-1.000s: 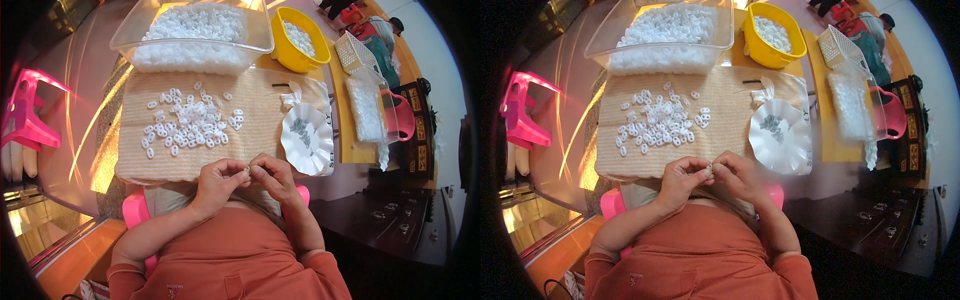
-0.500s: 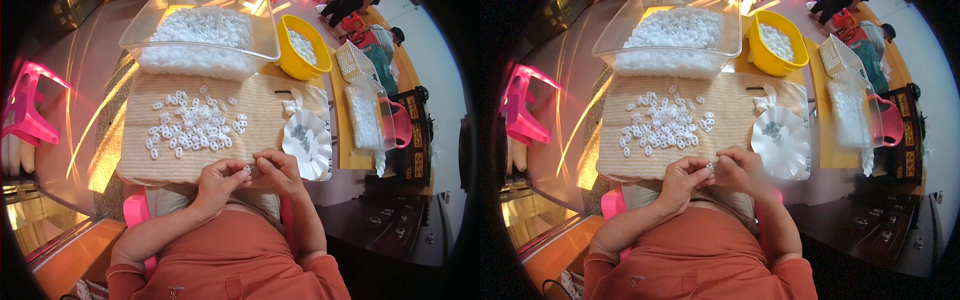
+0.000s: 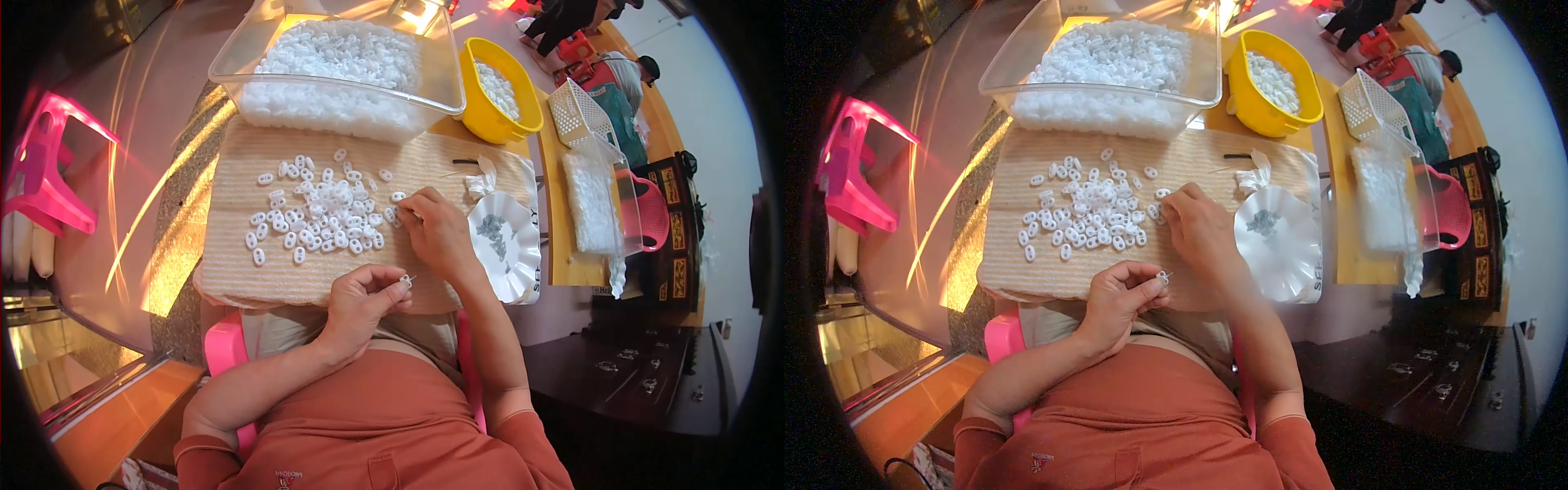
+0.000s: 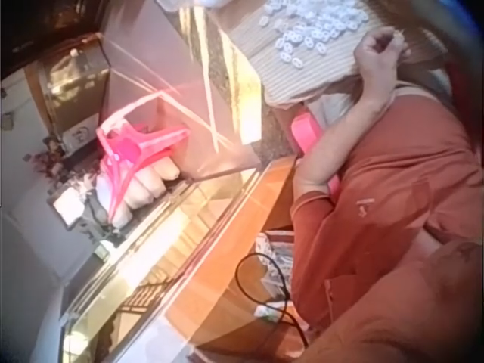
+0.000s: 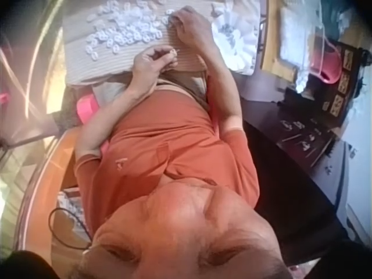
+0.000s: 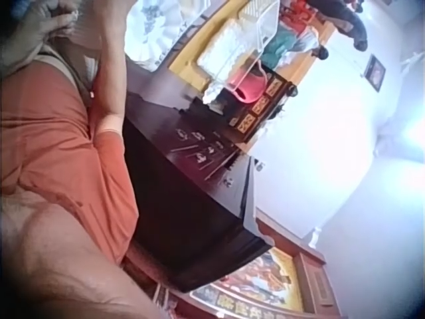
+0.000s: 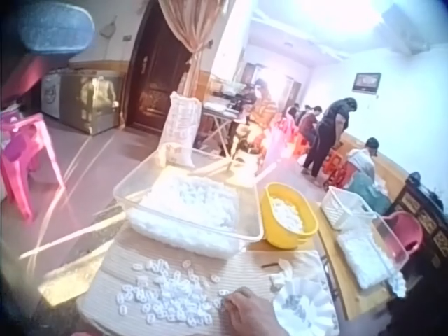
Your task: The person is manually assembling small white plastic components by inserting small metal pins into them at a production workbench.
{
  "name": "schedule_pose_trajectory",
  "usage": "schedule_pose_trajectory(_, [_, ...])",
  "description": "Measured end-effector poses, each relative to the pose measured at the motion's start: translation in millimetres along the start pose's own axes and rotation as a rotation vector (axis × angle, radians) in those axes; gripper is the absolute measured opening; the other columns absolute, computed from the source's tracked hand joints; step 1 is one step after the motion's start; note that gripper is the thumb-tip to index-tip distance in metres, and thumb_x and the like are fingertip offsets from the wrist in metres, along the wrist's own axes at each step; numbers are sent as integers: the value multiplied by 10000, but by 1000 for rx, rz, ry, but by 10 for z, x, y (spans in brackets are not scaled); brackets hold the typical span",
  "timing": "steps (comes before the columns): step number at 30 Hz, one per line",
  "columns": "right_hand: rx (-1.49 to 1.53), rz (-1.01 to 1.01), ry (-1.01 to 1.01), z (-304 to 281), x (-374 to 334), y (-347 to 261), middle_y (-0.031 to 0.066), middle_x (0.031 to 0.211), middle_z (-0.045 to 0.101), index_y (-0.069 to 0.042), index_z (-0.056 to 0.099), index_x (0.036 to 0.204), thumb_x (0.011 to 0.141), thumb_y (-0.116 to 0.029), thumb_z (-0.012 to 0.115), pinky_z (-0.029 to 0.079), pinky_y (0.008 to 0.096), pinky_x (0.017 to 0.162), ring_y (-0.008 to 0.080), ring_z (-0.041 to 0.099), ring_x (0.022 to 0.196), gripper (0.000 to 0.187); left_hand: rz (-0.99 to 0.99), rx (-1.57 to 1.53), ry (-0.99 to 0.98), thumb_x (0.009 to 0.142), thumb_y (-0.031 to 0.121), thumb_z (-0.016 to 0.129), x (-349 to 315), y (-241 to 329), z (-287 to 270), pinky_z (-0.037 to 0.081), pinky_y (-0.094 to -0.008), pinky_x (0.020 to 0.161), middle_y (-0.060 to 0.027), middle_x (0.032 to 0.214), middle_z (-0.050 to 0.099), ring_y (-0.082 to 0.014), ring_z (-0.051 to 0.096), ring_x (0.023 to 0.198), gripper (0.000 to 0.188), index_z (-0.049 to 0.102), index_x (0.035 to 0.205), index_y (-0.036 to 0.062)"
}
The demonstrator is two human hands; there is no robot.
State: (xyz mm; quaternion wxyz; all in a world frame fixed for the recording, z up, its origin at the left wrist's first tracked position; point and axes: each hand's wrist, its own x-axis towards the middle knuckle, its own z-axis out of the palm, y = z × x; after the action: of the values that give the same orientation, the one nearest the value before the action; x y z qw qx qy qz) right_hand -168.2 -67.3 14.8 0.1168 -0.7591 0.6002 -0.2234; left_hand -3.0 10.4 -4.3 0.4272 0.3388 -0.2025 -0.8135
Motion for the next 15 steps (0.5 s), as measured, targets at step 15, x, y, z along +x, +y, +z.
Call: schedule_pose_trajectory(15, [85, -39, -23, -69, -58, 56, 127, 797, 633, -23, 628, 988, 806, -95, 662, 484, 349, 640, 277, 615, 704, 199, 13, 16, -15, 873, 34, 642, 19, 4, -8, 561, -257, 690, -62, 837, 654, -131, 651, 731, 131, 611, 998, 18])
